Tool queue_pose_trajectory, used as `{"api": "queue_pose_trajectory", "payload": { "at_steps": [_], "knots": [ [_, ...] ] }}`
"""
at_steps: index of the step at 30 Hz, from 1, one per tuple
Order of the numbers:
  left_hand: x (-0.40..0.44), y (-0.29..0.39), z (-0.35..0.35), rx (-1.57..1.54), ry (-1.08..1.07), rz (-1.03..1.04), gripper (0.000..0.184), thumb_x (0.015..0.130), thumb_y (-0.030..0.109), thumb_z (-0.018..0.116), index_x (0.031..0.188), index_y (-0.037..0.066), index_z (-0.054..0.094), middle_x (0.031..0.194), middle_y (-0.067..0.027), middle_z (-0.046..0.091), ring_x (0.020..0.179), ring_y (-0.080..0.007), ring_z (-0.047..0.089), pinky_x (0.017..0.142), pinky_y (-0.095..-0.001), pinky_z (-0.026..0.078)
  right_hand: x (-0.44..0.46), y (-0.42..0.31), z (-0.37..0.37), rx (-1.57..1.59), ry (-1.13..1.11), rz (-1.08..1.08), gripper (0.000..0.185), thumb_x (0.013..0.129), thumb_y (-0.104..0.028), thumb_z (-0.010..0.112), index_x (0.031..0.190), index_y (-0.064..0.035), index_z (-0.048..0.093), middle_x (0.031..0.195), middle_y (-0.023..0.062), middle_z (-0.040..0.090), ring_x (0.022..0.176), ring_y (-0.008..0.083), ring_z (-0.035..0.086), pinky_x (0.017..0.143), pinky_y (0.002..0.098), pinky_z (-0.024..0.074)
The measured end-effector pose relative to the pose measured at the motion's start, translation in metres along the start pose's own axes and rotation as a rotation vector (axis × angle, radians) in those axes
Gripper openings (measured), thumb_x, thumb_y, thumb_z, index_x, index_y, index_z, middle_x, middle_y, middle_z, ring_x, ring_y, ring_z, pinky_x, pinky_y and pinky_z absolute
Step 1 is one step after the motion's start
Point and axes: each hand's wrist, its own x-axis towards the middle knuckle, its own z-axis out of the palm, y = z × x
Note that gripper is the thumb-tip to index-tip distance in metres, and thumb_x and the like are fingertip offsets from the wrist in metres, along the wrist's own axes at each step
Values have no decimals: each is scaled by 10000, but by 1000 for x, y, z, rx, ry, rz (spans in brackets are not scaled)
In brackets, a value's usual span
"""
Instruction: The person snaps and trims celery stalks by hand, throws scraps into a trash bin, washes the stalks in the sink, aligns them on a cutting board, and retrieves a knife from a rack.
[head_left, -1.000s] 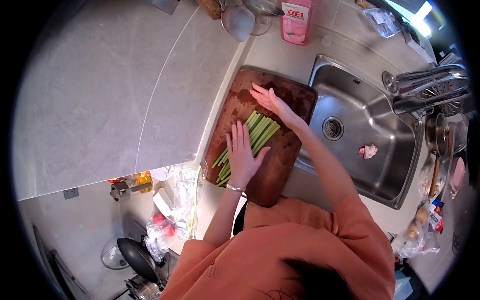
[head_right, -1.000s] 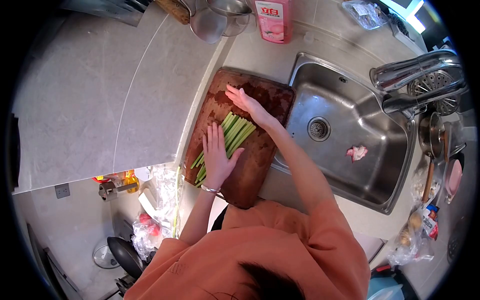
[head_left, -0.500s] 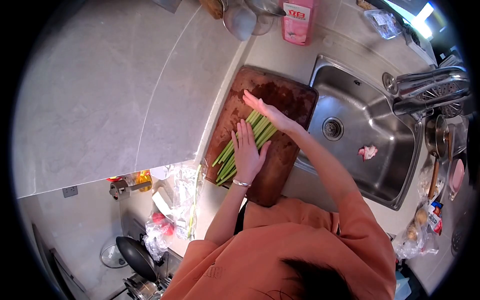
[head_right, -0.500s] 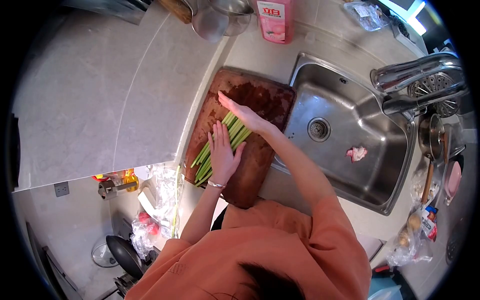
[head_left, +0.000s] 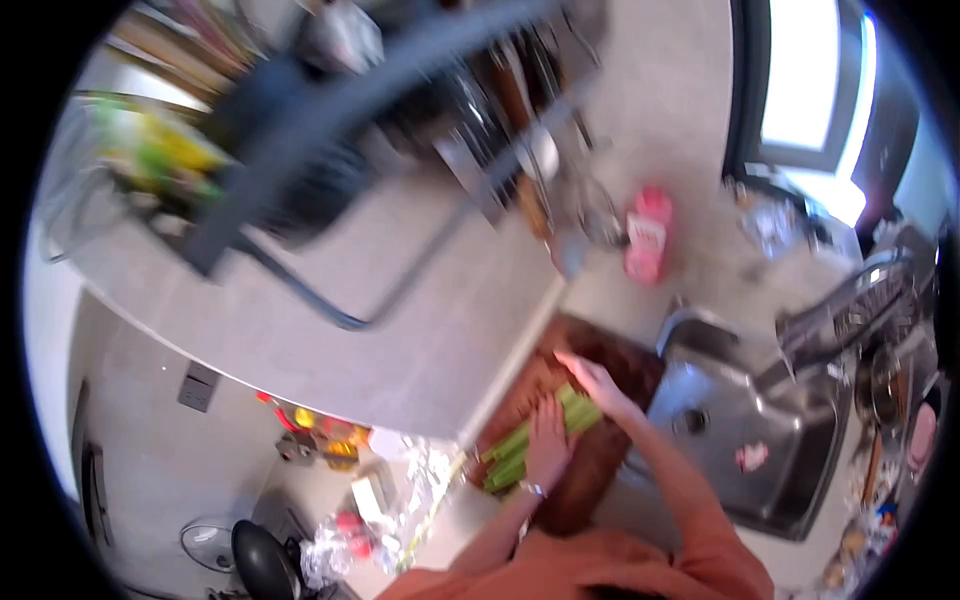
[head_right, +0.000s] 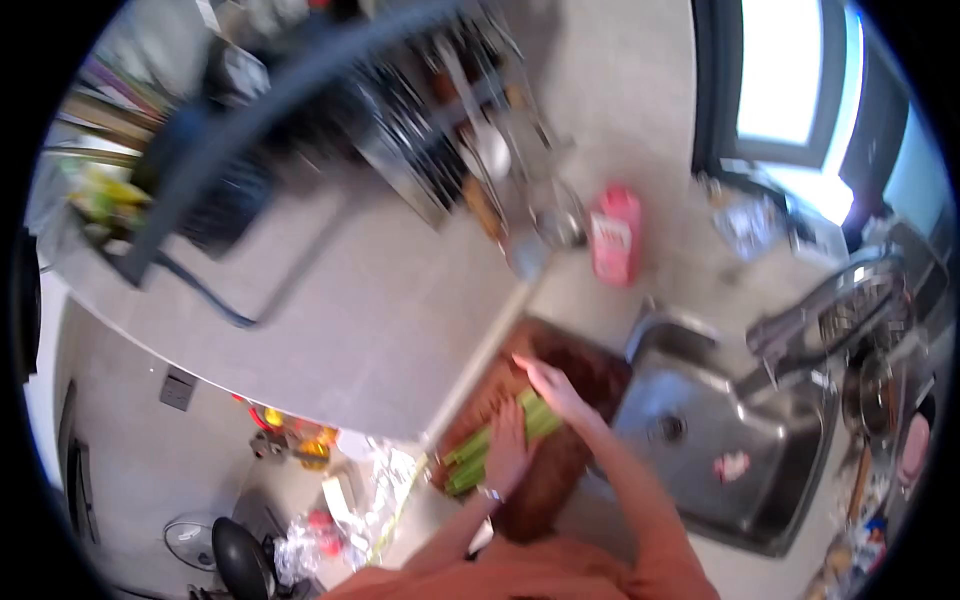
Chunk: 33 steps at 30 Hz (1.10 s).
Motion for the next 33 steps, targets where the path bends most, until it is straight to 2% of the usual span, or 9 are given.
{"api": "queue_pose_trajectory", "payload": {
  "at_steps": [4, 10, 16, 19, 20, 24, 27, 32, 33],
  "knots": [
    [-7, -1, 10, 20, 129, -19, 647, 851, 434, 469, 1266, -49, 358, 1322, -198, 365, 1226, -291, 353, 1034, -415, 251, 26, -115, 8, -286, 252, -303, 167, 870, -101, 502, 940, -5, 620, 968, 117, 617, 910, 211, 585, 806, 287, 439],
    [-11, 0, 3, 53, 201, -15, 609, 852, 442, 466, 1232, -31, 411, 1278, -193, 416, 1170, -293, 411, 991, -431, 301, 85, -239, 19, -442, 449, -681, 142, 809, -72, 561, 923, -1, 611, 878, 134, 609, 770, 276, 600, 688, 322, 469],
    [-13, 3, 9, 98, 223, -25, 616, 854, 472, 443, 1235, -12, 430, 1278, -159, 431, 1162, -272, 417, 990, -403, 300, 150, -198, 3, -792, 573, -426, 333, 753, -107, 586, 1067, -15, 526, 959, 187, 567, 821, 370, 580, 708, 426, 481],
    [-9, 3, 10, 50, 201, -29, 610, 860, 447, 443, 1249, -22, 408, 1298, -167, 412, 1191, -286, 391, 1007, -417, 277, 164, -202, 11, -822, 652, -449, 443, 714, -85, 619, 1132, -30, 483, 866, 170, 564, 750, 337, 590, 673, 431, 482],
    [-10, 3, 10, 58, 202, -27, 608, 860, 446, 443, 1249, -21, 409, 1298, -166, 413, 1192, -285, 391, 1008, -417, 276, 170, -204, 10, -854, 574, -391, 478, 731, -121, 606, 1162, -20, 427, 1003, 205, 542, 809, 392, 585, 697, 442, 497],
    [-14, 5, 8, 97, 206, -34, 604, 858, 441, 449, 1248, -18, 411, 1299, -165, 413, 1192, -281, 392, 1007, -417, 277, 188, -212, 18, -1028, 600, -223, 399, 691, -141, 656, 1019, -9, 471, 916, 182, 559, 795, 371, 597, 679, 438, 502],
    [-14, 6, 7, 84, 200, -34, 604, 855, 439, 455, 1249, -17, 411, 1301, -162, 412, 1194, -277, 390, 1009, -415, 272, 200, -208, 13, -1083, 543, -212, 414, 682, -142, 667, 1017, 3, 471, 944, 182, 552, 800, 365, 599, 680, 430, 504],
    [-13, 7, 8, 86, 198, -38, 596, 855, 429, 459, 1246, -18, 414, 1303, -160, 408, 1199, -274, 383, 1014, -414, 261, 180, -210, -2, -1181, 751, -696, 403, 622, -178, 704, 910, -18, 471, 810, 170, 581, 688, 360, 608, 638, 441, 494],
    [-13, 7, 8, 86, 196, -37, 594, 855, 427, 459, 1245, -18, 415, 1304, -159, 408, 1200, -274, 381, 1015, -414, 260, 175, -208, -6, -1101, 674, -597, 411, 629, -186, 698, 923, -13, 468, 795, 177, 585, 683, 370, 602, 638, 446, 490]
  ]
}}
